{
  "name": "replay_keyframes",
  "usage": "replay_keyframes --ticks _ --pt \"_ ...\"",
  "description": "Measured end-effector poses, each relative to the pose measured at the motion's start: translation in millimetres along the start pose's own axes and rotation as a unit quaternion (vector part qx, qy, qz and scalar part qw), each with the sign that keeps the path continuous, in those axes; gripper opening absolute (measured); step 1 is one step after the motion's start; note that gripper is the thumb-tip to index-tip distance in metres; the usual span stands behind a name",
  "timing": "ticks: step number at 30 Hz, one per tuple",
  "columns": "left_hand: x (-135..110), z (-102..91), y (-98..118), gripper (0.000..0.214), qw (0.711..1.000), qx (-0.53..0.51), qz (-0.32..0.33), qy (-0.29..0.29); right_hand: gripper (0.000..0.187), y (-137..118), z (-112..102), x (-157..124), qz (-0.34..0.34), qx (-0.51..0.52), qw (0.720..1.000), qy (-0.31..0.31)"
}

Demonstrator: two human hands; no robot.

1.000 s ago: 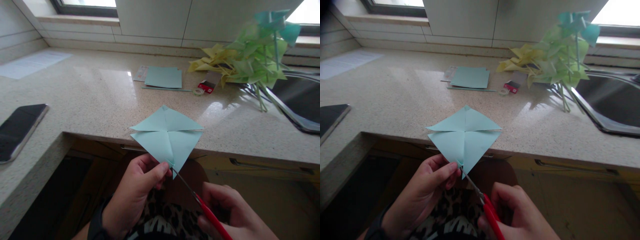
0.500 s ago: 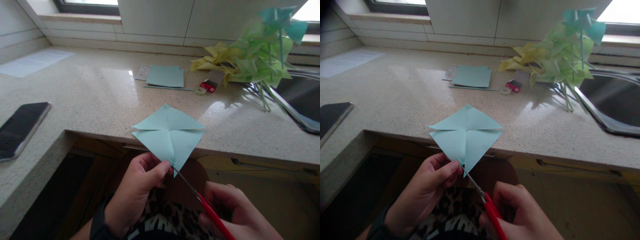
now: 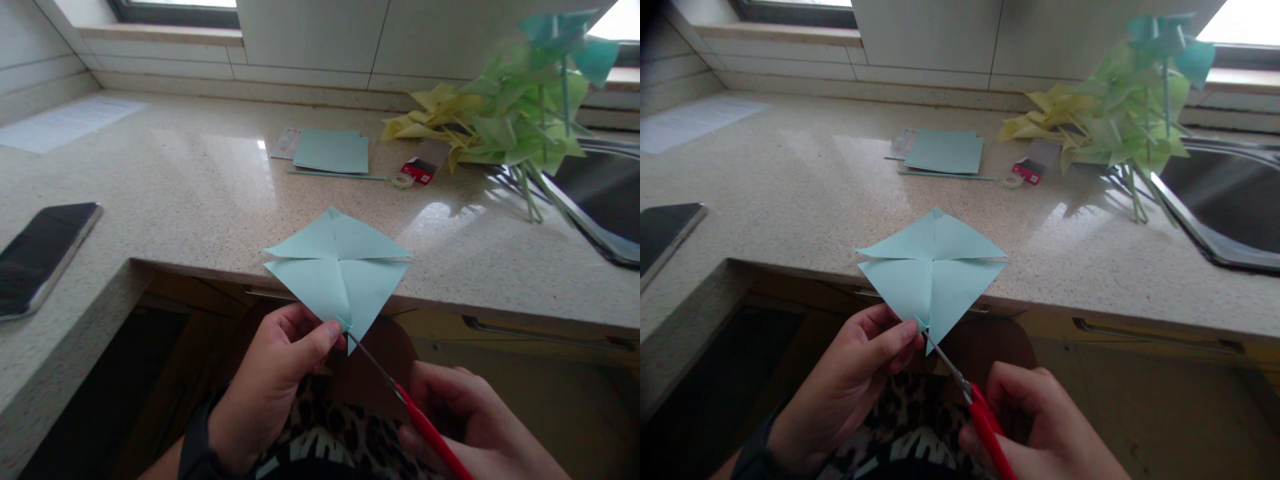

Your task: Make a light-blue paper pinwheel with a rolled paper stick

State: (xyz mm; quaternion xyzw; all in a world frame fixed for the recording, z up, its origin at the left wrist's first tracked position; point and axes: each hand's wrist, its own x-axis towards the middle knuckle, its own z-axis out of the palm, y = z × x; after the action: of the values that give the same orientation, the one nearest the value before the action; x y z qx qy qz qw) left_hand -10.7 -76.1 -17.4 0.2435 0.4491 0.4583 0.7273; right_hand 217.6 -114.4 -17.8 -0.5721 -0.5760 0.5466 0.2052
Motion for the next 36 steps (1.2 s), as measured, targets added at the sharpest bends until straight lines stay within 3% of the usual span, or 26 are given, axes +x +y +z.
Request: replay_keyframes --ticks 17,30,36 --pt "-0.4 -3.2 0.3 0.014 1.0 0.009 0.009 -0.014 0.034 -3.8 -1.7 3.0 0.016 -0.037 0.999 -0.007" --pt "-0.1 -6.6 -3.0 0.018 0.998 0.064 0.002 -0.004 0.034 0.8 -0.5 0.3 0.012 0.01 1.0 -0.007" --pt "0.3 -8.0 -4.2 0.018 0.998 0.057 -0.004 -0.009 0.036 6.3 3.3 -3.8 0.059 0.058 0.997 0.002"
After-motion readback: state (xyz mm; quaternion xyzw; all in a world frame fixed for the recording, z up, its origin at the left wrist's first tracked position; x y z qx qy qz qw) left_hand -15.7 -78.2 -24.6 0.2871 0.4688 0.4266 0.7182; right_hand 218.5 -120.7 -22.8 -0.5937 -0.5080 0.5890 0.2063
